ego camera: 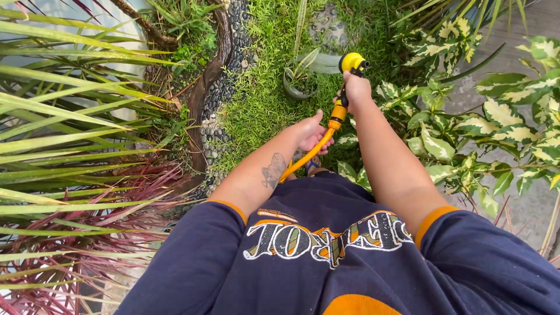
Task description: Watering various plants in a garden area using a hose with a spray nozzle.
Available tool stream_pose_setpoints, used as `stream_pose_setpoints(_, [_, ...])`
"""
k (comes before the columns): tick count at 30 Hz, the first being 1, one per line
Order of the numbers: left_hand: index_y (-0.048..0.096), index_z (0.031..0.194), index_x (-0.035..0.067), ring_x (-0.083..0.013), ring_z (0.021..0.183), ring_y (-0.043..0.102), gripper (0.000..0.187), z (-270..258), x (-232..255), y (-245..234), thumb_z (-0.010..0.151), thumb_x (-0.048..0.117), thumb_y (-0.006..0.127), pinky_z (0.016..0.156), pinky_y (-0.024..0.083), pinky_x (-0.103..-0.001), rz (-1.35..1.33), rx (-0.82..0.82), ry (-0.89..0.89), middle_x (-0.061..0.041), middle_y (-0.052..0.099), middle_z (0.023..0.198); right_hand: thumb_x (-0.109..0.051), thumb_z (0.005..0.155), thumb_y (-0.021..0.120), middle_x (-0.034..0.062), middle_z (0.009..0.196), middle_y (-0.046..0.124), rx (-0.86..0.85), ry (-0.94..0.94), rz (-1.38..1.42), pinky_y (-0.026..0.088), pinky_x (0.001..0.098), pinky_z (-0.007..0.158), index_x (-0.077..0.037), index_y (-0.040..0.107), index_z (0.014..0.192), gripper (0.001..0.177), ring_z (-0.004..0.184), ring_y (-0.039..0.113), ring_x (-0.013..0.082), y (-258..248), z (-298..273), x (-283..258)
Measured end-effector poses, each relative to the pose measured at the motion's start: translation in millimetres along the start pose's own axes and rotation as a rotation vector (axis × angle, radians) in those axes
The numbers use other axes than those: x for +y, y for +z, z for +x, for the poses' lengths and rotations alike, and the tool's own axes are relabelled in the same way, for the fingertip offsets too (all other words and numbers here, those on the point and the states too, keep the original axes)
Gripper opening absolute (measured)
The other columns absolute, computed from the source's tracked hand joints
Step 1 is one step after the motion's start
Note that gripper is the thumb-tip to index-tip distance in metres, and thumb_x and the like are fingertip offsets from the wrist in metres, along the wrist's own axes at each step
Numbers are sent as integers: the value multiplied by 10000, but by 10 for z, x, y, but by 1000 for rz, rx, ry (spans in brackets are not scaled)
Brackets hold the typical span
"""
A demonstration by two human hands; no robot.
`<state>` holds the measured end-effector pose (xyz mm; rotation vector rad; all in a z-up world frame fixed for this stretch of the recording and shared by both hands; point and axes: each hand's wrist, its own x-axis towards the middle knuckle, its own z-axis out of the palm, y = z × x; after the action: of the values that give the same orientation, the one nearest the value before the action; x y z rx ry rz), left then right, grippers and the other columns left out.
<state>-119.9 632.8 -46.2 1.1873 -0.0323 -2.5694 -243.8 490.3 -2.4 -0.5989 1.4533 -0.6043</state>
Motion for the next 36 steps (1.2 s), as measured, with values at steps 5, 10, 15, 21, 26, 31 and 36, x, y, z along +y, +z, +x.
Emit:
stream_pose_setpoints(5, [574,1002,-91,-268,684,563,1080,-14,-105,-9,906,850,55,664,543,-421,19,3,-14,-140,564,799,-257,993,624,64,745,549,-48,52,-9,584,454,506,-45,554,1051,230,563,585,217,70,-4,91])
stream_pose_setpoints(10, [577,972,-76,-260,649,543,1069,-97,-201,20,894,854,56,627,529,-414,40,13,-59,-114,538,757,-257,991,618,66,742,548,-73,72,-47,575,461,496,-51,538,1053,230,557,576,228,130,-51,205])
stream_pose_setpoints(15, [612,978,-63,-256,637,586,1045,-245,-262,-204,910,827,69,618,546,-393,44,10,57,-122,587,768,-274,1018,616,81,737,555,-49,10,15,601,455,515,-25,558,1040,257,566,594,230,168,-34,271])
stream_pose_setpoints(21, [609,934,-43,-246,610,608,933,-491,-474,-441,975,758,134,636,566,-400,19,84,109,-144,629,757,-273,1006,618,70,740,534,-80,63,29,576,482,527,-64,547,1091,236,557,567,228,404,289,441])
stream_pose_setpoints(26, [619,932,-45,-233,591,604,889,-752,-675,-752,1011,709,155,607,561,-388,-71,192,214,-144,654,767,-270,1002,639,69,810,527,-81,113,-66,585,511,548,-75,543,1110,242,598,570,234,806,494,446])
stream_pose_setpoints(31, [678,998,-67,-206,623,633,850,-1110,-816,-836,1053,641,210,618,585,-370,41,309,287,-137,659,806,-252,999,600,65,843,553,-181,161,-263,599,516,572,-92,546,1117,206,630,594,236,1496,209,334])
stream_pose_setpoints(36, [638,1044,-76,-241,684,651,743,-1011,-1217,-827,1085,570,272,645,570,-393,-154,91,243,-190,694,888,-227,1041,568,62,806,542,-489,198,-587,594,485,613,-65,512,1148,202,646,579,218,1956,119,297])
